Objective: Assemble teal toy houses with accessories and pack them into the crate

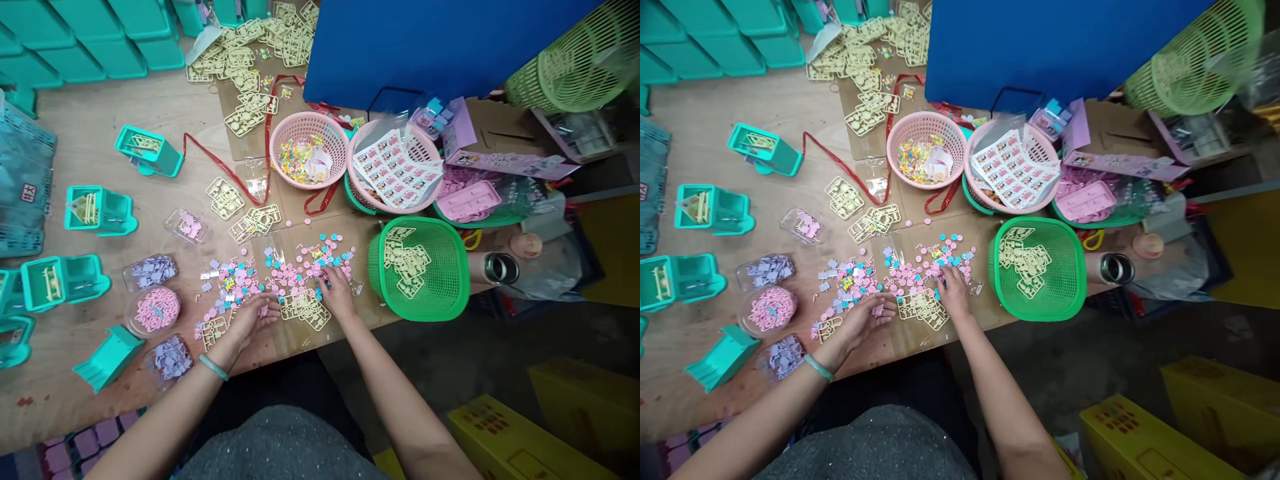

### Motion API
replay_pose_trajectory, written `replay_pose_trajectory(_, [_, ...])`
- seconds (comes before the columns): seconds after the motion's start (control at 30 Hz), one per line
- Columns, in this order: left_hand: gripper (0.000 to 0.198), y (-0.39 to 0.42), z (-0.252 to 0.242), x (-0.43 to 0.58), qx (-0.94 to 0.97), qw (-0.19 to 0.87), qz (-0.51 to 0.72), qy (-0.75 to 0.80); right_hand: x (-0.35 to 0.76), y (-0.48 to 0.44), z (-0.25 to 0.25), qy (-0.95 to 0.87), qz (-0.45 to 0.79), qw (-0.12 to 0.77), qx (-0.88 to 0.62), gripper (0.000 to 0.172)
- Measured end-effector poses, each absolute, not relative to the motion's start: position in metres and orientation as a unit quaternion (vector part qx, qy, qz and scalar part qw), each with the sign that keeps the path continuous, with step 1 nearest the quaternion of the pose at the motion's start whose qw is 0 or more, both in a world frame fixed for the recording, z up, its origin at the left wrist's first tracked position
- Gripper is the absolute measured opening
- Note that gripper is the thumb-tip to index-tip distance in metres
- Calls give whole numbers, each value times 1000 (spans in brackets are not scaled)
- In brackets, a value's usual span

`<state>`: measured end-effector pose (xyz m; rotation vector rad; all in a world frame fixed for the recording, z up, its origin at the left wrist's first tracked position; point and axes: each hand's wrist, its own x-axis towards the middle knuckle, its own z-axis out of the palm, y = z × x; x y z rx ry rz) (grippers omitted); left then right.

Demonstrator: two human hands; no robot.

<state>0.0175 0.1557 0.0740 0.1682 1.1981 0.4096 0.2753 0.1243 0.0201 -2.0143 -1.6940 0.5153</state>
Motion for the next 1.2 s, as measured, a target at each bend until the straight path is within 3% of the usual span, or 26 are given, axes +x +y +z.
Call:
replay_pose_trajectory(0.2, [33, 179, 75, 36, -18, 848, 226, 479, 264, 138, 22, -613, 184, 204, -740, 20])
replay_pose_trajectory(0.37, [38, 185, 74, 33, -76, 859, 264, 433, 261, 142, 34, -590, 203, 259, -737, 26])
replay_pose_trajectory(0.67, [15, 188, 89, 9, -36, 809, 341, 478, 248, 139, 17, -636, 251, 203, -701, 24])
replay_pose_trajectory(0.77, [15, 223, 96, -25, -20, 775, 404, 486, 243, 143, 13, -584, 300, 244, -714, 21])
replay_pose_trajectory(0.93, [19, 308, 93, -83, 97, 662, 516, 535, 253, 154, 16, -483, 325, 304, -754, 36])
replay_pose_trajectory(1.03, [28, 343, 84, -98, 290, 523, 450, 663, 264, 155, 21, -490, 298, 285, -768, 33])
replay_pose_trajectory(1.13, [25, 357, 84, -107, 394, 416, 399, 716, 262, 152, 27, -523, 293, 255, -758, 24])
replay_pose_trajectory(1.2, [40, 362, 86, -114, 439, 363, 384, 727, 253, 151, 29, -543, 294, 237, -750, 19])
